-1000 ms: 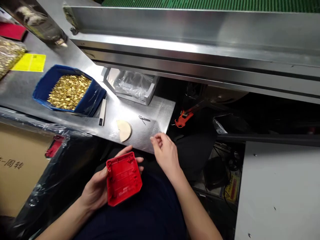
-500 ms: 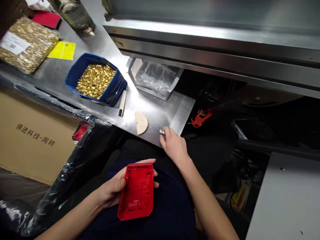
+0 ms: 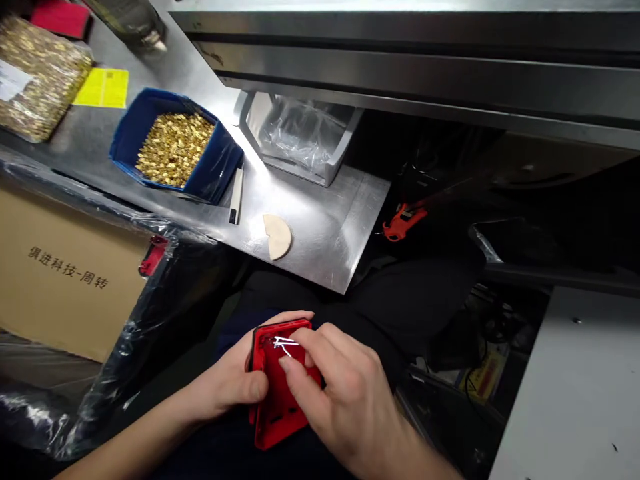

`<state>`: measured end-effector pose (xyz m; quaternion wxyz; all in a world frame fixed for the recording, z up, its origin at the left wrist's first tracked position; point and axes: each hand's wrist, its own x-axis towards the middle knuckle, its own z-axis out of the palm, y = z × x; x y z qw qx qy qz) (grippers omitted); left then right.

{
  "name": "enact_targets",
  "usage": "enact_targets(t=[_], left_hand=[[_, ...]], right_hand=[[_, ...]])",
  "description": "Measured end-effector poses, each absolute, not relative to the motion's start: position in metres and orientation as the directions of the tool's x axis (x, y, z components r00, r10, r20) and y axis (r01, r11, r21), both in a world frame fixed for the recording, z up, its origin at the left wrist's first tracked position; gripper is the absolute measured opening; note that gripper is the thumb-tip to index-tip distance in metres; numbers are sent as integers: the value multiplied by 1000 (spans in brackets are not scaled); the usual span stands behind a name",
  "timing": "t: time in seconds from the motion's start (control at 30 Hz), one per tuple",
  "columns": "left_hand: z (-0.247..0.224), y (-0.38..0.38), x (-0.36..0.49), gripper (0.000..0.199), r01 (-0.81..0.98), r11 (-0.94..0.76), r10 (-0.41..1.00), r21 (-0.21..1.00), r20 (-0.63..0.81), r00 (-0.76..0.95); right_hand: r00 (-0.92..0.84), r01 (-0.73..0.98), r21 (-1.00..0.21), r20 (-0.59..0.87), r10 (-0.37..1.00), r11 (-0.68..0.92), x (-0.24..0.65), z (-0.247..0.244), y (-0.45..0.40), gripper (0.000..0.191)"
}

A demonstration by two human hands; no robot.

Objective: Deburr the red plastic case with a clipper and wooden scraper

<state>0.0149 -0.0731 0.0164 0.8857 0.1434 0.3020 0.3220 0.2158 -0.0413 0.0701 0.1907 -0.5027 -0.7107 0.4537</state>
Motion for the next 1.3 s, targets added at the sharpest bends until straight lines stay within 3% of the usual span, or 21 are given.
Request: enact_targets(t=[0.13,0.33,0.67,1.3], left_hand=[[16,-76,17,84,-468,741,669,482,-462,583],[18,-74,19,87,-430,743,663,512,-477,577],[18,-75,20,84,-427,743,661,516,-466,588],[32,-60,24,98,-257,791,581,555,-551,599]], right_hand=[[-464,556,-803,-87,881,214,212,63,-46,17],[-480,548,-795,-42,876,262,211,60,-46,17],[-472,552,-789,-28,881,271,210,62,-45,19],[-538,591,-725,-26,843,355,214,69,-42,17]])
